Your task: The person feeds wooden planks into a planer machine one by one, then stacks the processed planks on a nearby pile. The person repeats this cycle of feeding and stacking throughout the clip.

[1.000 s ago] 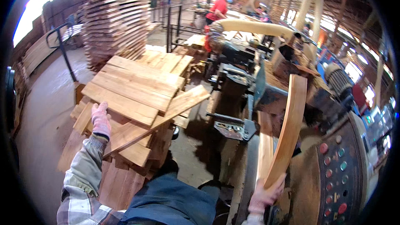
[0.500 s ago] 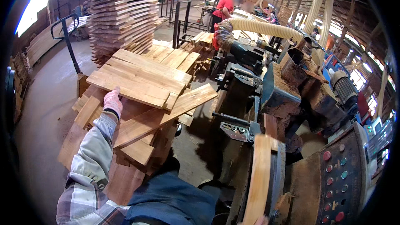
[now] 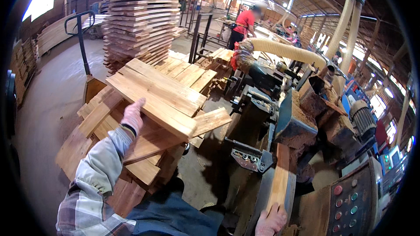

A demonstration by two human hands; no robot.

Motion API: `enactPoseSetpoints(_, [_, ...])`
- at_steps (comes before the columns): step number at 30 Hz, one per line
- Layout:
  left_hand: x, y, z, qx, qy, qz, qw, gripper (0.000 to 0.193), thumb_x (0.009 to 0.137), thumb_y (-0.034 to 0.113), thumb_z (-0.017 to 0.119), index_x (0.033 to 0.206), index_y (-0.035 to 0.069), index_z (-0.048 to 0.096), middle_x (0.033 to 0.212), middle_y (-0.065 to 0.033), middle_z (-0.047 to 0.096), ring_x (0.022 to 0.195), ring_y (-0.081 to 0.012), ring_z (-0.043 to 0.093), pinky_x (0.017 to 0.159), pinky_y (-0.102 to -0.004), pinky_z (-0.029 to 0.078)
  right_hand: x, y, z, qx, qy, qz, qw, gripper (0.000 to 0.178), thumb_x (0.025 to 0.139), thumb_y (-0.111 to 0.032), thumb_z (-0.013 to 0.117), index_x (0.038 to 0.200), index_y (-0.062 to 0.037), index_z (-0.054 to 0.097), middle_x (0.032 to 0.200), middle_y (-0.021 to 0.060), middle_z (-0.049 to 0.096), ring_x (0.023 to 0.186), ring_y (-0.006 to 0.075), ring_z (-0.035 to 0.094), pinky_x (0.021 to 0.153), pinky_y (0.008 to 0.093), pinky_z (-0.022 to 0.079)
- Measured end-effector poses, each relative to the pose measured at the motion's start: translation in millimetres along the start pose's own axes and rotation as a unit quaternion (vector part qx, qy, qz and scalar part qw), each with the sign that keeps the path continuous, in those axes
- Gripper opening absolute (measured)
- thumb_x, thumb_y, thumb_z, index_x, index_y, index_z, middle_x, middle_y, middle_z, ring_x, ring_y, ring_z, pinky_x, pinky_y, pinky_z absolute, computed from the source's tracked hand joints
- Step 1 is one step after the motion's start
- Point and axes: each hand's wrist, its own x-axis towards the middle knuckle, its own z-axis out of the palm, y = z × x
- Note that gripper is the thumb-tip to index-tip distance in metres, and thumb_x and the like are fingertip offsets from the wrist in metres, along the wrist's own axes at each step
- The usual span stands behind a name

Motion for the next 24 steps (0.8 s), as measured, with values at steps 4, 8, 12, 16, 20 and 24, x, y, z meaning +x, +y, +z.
enactPoseSetpoints(4, [-118.3, -5.3, 50.2, 0.026, -0.095, -0.060, 0.993, 0.044, 0.090, 0.017, 0.090, 0.122, -0.005, 0.071, 0.114, -0.0105, 0.075, 0.098, -0.0228, 0.069, 0.095, -0.0385, 0.056, 57.3, -36.7, -17.6, 0.113, -0.063, -0.016, 0.991, 0.072, 0.082, -0.022, 0.086, 0.147, -0.0031, 0.063, 0.148, 0.0226, 0.061, 0.135, 0.0461, 0.058, 0.116, 0.0538, 0.048])
enactPoseSetpoints(8, [-214.7, -48.9, 100.6, 0.090, -0.232, -0.108, 0.963, 0.044, 0.095, 0.016, 0.082, 0.133, -0.001, 0.066, 0.117, -0.0114, 0.076, 0.103, -0.0211, 0.073, 0.094, -0.0383, 0.062, 26.3, -134.9, -83.9, 0.252, 0.060, -0.262, 0.930, 0.083, 0.069, -0.045, 0.096, 0.132, -0.0012, 0.065, 0.151, 0.0296, 0.056, 0.132, 0.0506, 0.058, 0.113, 0.0528, 0.050])
enactPoseSetpoints(12, [-318.0, -72.1, 128.6, 0.096, -0.360, -0.239, 0.897, 0.050, 0.092, 0.014, 0.081, 0.138, 0.001, 0.065, 0.123, -0.0092, 0.076, 0.111, -0.0216, 0.071, 0.102, -0.0384, 0.058, -11.4, -130.9, -119.7, 0.161, -0.107, -0.127, 0.973, 0.115, 0.061, -0.037, 0.099, 0.159, -0.0047, 0.048, 0.160, 0.0331, 0.049, 0.141, 0.0492, 0.054, 0.121, 0.0538, 0.043])
enactPoseSetpoints(16, [-356.8, -71.0, 145.2, 0.233, -0.555, -0.434, 0.670, 0.051, 0.091, 0.021, 0.083, 0.135, 0.002, 0.065, 0.120, -0.0094, 0.076, 0.105, -0.0225, 0.072, 0.096, -0.0395, 0.059, -99.9, -62.5, -101.5, 0.205, 0.068, -0.095, 0.972, 0.085, 0.083, -0.034, 0.088, 0.155, -0.0010, 0.057, 0.130, 0.0267, 0.069, 0.125, 0.0462, 0.064, 0.108, 0.0530, 0.053])
enactPoseSetpoints(20, [-236.4, -41.5, 197.4, 0.376, -0.595, 0.189, 0.685, 0.048, 0.093, 0.023, 0.082, 0.133, 0.006, 0.062, 0.112, -0.0155, 0.074, 0.105, -0.0288, 0.073, 0.093, -0.0431, 0.060, -248.9, 6.6, -89.7, 0.071, -0.003, 0.099, 0.993, 0.109, 0.076, -0.045, 0.091, 0.169, -0.0110, 0.044, 0.116, 0.0202, 0.071, 0.103, 0.0402, 0.071, 0.091, 0.0543, 0.058])
enactPoseSetpoints(24, [15.5, -33.8, 189.1, 0.579, -0.361, 0.439, 0.585, 0.056, 0.088, 0.046, 0.085, 0.121, 0.004, 0.070, 0.113, -0.0218, 0.071, 0.108, -0.0388, 0.068, 0.094, -0.0492, 0.055, -353.8, 71.4, -11.5, -0.246, -0.074, 0.200, 0.945, 0.098, 0.093, -0.060, 0.073, 0.175, -0.0220, 0.035, 0.098, 0.0088, 0.065, 0.078, 0.0261, 0.068, 0.072, 0.0453, 0.058])
